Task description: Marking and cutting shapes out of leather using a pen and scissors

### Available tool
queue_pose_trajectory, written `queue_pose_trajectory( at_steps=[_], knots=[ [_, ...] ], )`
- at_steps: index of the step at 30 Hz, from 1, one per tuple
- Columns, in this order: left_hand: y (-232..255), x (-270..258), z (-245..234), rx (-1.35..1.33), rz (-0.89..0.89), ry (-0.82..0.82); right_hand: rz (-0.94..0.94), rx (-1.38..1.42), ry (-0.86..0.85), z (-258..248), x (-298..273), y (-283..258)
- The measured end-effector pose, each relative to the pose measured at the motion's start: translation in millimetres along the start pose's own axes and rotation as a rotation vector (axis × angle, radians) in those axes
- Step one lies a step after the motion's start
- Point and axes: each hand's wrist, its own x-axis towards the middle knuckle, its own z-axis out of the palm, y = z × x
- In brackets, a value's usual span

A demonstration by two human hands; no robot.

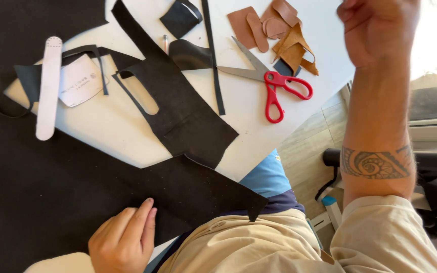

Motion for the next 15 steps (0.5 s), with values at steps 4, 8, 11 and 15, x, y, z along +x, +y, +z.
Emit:
queue_pose_trajectory(
  at_steps=[4, 8, 11, 15],
  knots=[
    [-1, 3, -5, -0.048, 0.000, -0.010, -0.099, -0.766, -0.107, 19, -14, 38],
    [-2, 1, -8, -0.085, 0.008, -0.002, -0.462, -1.137, -0.208, 42, -45, 50],
    [-2, 3, -8, -0.141, -0.015, -0.014, -0.647, -1.057, -0.553, 75, -70, 37],
    [-5, 0, -13, -0.129, -0.012, 0.013, -0.752, -1.131, -0.822, 137, -86, 37]
  ],
)
